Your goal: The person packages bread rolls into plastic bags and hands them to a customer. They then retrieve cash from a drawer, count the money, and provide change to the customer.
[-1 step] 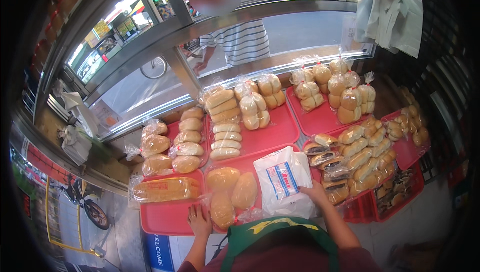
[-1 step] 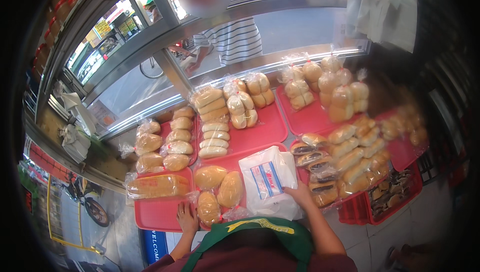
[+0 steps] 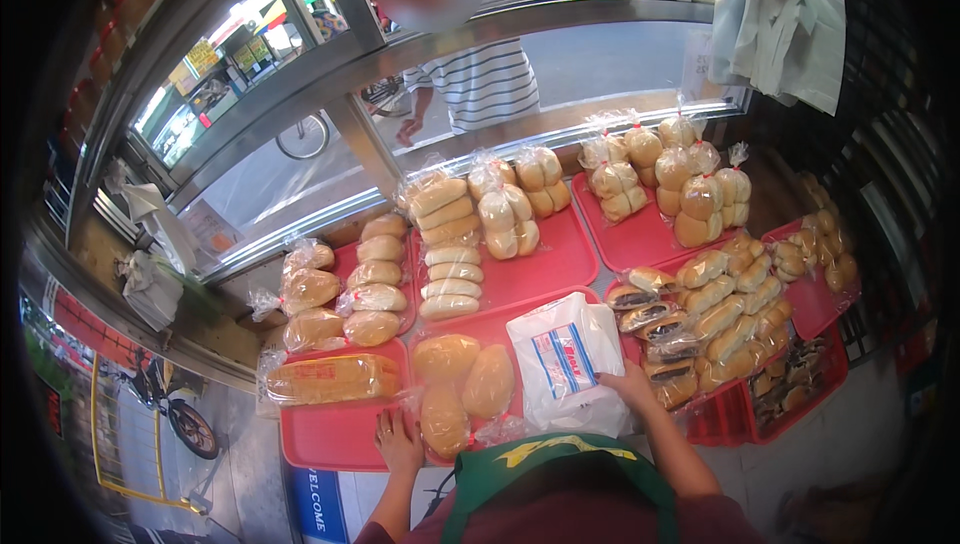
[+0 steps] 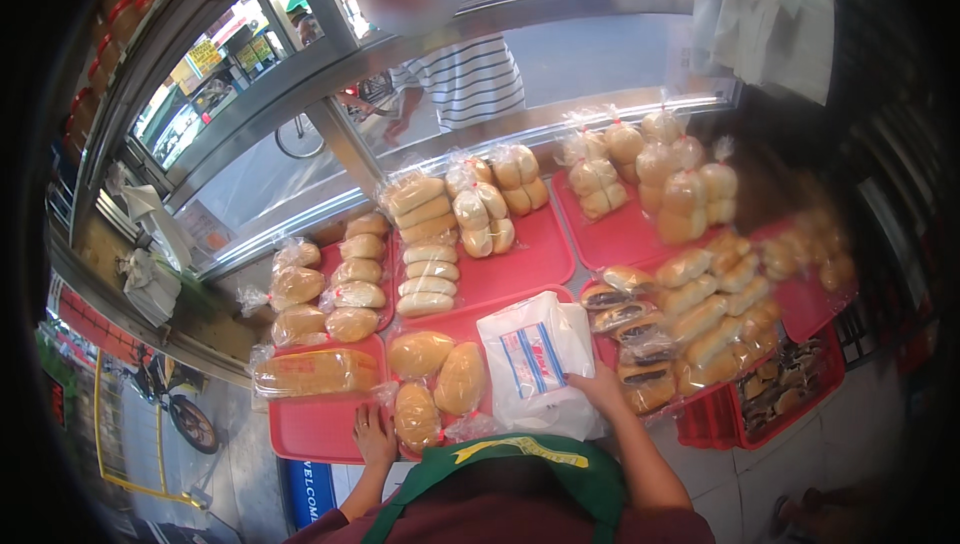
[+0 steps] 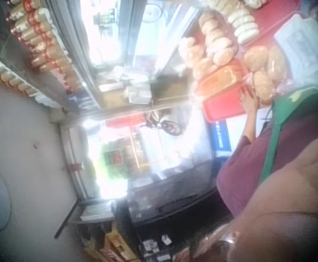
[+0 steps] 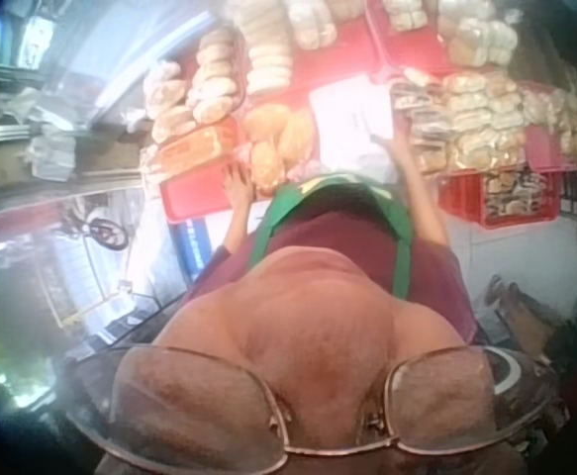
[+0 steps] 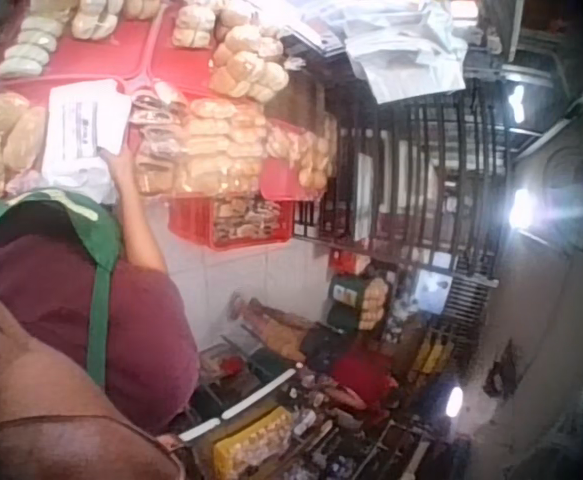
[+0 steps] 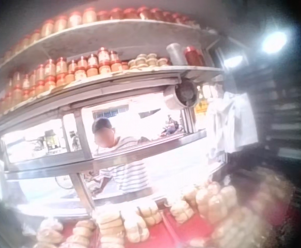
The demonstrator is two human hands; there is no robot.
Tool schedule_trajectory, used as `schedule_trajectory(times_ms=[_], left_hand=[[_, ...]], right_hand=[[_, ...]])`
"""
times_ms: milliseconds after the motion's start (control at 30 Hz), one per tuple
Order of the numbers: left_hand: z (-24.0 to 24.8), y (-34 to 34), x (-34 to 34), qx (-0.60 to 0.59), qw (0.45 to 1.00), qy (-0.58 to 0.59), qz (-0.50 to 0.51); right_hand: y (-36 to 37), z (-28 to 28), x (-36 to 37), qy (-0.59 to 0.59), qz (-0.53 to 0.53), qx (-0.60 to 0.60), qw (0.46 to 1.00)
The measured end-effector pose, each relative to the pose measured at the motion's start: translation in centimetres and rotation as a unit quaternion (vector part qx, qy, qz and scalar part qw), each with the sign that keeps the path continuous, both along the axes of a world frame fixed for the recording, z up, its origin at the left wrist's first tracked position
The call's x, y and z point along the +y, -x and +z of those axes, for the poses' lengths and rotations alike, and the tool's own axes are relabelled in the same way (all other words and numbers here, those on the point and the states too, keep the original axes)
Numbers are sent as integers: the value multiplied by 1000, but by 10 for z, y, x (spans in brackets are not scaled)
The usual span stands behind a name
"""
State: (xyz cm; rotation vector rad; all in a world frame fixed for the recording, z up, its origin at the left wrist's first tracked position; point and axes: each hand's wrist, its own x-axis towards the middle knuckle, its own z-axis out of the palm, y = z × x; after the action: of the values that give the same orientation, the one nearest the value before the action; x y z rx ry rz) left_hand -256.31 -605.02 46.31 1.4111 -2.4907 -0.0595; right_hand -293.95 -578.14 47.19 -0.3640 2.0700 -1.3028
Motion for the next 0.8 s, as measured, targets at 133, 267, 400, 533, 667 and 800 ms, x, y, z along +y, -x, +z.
schedule_trajectory(times_ms=[133, 267, 400, 533, 667, 800], left_hand=[[0, 2, -3, -3, 1000, 4, -1], [2, 5, -7, -10, 1000, 1, 0], [3, 7, -6, 3, 1000, -2, -2], [10, 10, -3, 6, 1000, -15, 4], [10, 9, -3, 5, 1000, -25, 10], [16, 14, -1, 10, 999, -34, 10]], right_hand=[[2, -1, -2, 7, -2, -2, 1000], [1, 23, -6, -6, -2, -8, 1000], [4, 12, -5, 24, -1, -15, 1000], [6, 14, -5, -14, -5, -10, 1000], [3, 35, -8, 0, 20, -22, 1000], [-7, 59, -13, -184, 58, 128, 973]])
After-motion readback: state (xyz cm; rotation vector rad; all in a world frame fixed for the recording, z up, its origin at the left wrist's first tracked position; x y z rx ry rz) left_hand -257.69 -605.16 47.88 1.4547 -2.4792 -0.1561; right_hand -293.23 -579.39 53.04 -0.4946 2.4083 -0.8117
